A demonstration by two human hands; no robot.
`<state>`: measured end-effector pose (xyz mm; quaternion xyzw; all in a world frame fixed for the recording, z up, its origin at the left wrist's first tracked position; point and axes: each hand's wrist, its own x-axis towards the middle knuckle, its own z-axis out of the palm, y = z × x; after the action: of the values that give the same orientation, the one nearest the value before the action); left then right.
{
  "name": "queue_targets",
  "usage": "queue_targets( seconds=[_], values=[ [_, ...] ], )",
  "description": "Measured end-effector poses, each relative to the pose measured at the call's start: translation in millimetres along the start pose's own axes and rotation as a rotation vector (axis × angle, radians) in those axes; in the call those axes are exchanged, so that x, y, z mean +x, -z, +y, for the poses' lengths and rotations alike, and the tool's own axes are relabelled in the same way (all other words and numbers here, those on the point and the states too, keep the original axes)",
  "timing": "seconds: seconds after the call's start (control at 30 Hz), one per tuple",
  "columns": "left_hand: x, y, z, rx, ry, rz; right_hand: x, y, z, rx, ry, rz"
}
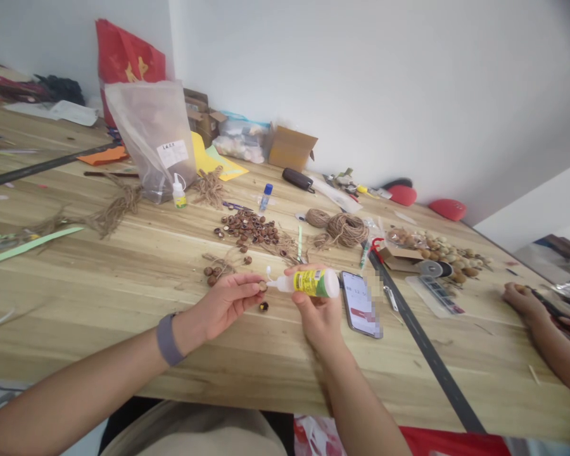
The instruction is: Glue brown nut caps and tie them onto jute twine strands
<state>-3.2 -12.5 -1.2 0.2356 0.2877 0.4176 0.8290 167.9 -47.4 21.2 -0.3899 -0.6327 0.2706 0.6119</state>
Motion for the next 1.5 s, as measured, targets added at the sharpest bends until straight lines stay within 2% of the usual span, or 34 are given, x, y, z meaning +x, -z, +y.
queue_targets(
  seconds=[0.37,0.6,1.2,1.5],
  values=[
    [2.8,7.1,-2.9,-0.01,0.017,-0.105,-1.0,-0.6,1.9,0.085,-0.027,0.046],
    [3.5,6.7,-1.3,-0.024,0.035,-0.082,0.9,-0.6,5.8,0.112,-0.067,0.1],
    [2.4,4.0,-0.7,0.004,0.004,-0.073,1.7,-1.5,3.0,0.122,-0.081,0.046],
    [2.6,3.6,-0.1,-0.039,0.007,-0.052,1.7,0.1,5.6,0.091,-0.082,0.06]
  ],
)
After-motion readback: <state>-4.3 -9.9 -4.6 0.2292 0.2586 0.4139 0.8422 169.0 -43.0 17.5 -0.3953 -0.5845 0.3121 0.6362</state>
